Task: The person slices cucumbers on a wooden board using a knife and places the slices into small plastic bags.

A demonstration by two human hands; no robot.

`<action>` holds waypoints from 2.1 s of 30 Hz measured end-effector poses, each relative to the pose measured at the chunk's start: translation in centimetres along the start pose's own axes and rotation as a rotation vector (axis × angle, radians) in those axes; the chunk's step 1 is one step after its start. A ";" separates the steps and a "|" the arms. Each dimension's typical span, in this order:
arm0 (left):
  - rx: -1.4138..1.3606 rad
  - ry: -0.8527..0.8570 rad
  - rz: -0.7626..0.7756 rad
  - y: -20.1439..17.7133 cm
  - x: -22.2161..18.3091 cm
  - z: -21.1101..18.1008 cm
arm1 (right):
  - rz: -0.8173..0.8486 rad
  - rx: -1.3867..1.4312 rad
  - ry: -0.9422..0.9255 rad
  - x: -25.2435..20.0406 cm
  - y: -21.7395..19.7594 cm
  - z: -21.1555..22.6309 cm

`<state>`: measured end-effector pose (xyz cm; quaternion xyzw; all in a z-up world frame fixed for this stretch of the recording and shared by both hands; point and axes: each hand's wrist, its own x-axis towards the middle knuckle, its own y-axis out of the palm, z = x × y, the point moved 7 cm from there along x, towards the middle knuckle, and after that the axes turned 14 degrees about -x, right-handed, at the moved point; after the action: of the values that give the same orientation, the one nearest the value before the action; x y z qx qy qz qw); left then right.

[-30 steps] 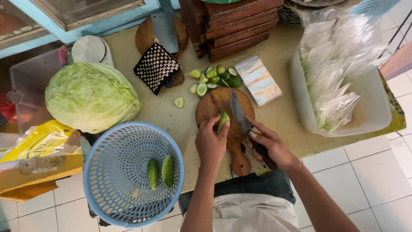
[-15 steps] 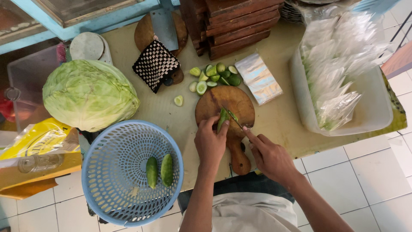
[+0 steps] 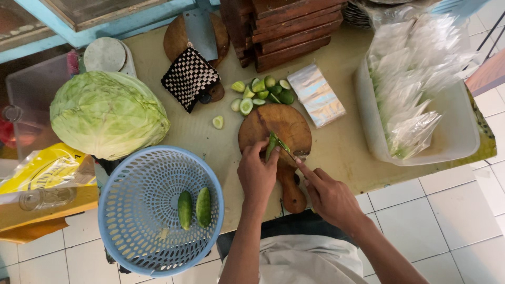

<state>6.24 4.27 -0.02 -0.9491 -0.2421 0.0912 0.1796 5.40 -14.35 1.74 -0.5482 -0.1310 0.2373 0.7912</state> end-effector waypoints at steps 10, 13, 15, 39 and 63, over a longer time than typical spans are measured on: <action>-0.006 -0.001 -0.011 -0.1 0.1 0.1 | -0.002 -0.028 0.012 -0.3 0.0 0.4; -0.018 0.023 -0.027 -0.1 0.0 0.0 | 0.016 -0.048 0.022 -0.4 0.1 0.4; -0.021 0.050 -0.038 -0.1 0.0 0.0 | 0.034 -0.054 0.029 -0.4 0.1 0.4; 0.010 0.038 -0.006 0.1 0.2 -0.1 | 0.136 -0.157 0.046 0.0 0.1 0.6; -0.050 -0.067 0.041 0.3 0.3 0.7 | 0.289 0.445 0.126 7.0 -0.5 -0.1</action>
<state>6.45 4.36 -0.78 -0.9545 -0.2308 0.1203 0.1457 11.53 -10.96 1.76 -0.3874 0.0537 0.3361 0.8568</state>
